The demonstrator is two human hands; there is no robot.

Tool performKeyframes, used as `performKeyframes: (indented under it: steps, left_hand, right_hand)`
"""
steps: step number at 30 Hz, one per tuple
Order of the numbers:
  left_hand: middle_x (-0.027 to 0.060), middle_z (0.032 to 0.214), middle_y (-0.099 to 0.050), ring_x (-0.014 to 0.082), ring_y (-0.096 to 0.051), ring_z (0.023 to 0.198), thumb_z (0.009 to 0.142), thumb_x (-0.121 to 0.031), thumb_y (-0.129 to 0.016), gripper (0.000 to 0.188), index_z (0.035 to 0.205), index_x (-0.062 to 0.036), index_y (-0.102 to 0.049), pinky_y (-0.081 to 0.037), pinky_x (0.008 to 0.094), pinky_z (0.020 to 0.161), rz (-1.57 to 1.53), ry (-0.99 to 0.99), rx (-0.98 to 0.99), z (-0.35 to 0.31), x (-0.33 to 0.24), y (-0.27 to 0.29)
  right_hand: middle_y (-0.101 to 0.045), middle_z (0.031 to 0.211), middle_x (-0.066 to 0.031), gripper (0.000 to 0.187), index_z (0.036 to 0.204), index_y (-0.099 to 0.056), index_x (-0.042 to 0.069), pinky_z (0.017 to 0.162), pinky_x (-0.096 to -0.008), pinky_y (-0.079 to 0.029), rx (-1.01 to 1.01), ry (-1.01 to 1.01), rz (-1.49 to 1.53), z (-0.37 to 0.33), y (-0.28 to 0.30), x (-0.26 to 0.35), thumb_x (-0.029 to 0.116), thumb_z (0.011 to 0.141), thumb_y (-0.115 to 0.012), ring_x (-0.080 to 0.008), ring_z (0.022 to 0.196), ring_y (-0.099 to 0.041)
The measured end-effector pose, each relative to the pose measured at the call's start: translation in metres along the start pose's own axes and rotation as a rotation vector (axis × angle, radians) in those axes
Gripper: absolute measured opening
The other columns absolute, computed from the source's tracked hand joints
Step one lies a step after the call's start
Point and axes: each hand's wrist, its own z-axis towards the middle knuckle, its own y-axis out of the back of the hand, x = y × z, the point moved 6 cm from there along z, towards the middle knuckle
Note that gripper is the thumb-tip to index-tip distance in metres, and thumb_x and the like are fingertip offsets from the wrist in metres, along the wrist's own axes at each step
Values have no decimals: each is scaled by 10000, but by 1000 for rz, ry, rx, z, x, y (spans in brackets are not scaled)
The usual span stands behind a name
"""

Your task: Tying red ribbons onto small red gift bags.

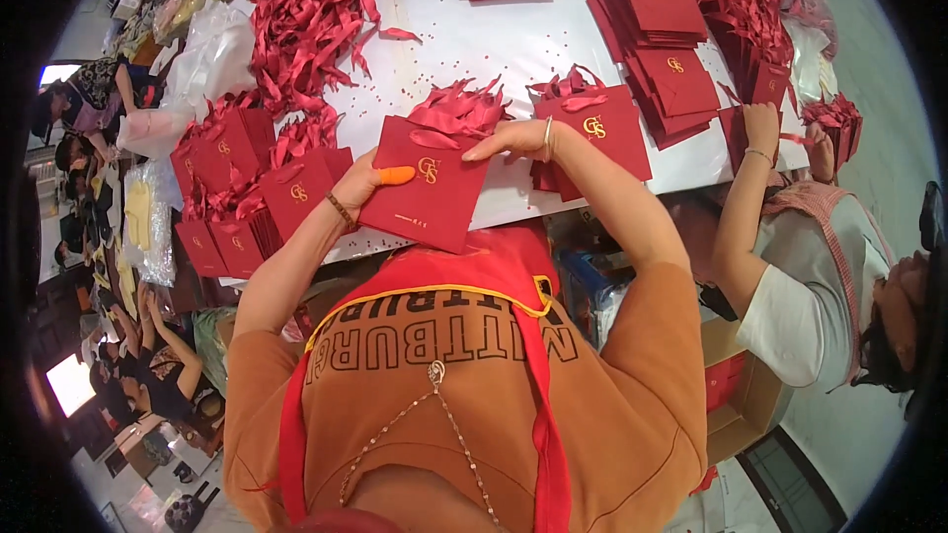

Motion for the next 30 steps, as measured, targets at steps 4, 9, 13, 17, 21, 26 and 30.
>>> performKeyframes:
  steps: [4,9,13,17,21,26,30]
  left_hand:
    - [100,1043,-566,173,-580,907,726,-89,-686,509,1161,8,-440,-495,292,763,30,-32,52,-5,11,-5]
    - [102,1037,-565,174,-578,900,712,-86,-698,553,1182,12,-424,-490,290,765,114,-180,8,-15,-8,-13]
    - [107,1032,-567,173,-575,897,689,-82,-720,555,1154,14,-433,-478,287,769,165,-315,-45,-14,-13,-5]
    - [103,986,-586,162,-578,881,678,-101,-739,519,1095,10,-450,-468,278,756,438,-476,-201,-8,-13,13]
    - [96,922,-612,149,-585,838,665,-143,-765,511,1049,2,-459,-464,273,737,543,-731,-338,-4,-31,10]
    - [88,942,-622,154,-593,864,647,-93,-771,551,1095,-1,-465,-479,295,768,434,-889,-358,31,-26,28]
    - [88,1071,-580,144,-549,985,633,-49,-766,553,1119,-15,-505,-470,308,817,519,-993,-399,31,-15,29]
  right_hand:
    - [-518,1219,-36,560,1176,-545,122,934,-438,-357,42,-60,-92,4,-15,24,488,756,-605,-183,1167,-421]
    - [-631,948,-44,366,1027,-586,62,696,-235,-500,-20,90,475,23,-42,64,353,806,-615,-109,793,-614]
    - [-621,946,-72,302,1039,-568,35,704,-280,-512,-296,234,616,36,-26,74,247,826,-601,-148,802,-616]
    - [-614,909,-106,223,1011,-560,-9,699,-310,-519,-551,460,680,29,-12,91,126,833,-550,-182,789,-619]
    - [-622,850,-92,210,970,-573,-31,662,-293,-489,-638,651,590,24,-1,109,117,826,-535,-170,753,-612]
    - [-593,756,-48,222,915,-583,-5,680,-264,-421,-945,896,-237,6,-10,142,203,837,-573,-103,718,-502]
    - [-620,823,-145,270,1021,-560,43,652,-347,-456,-1021,809,-625,3,-36,154,166,785,-603,-305,736,-588]
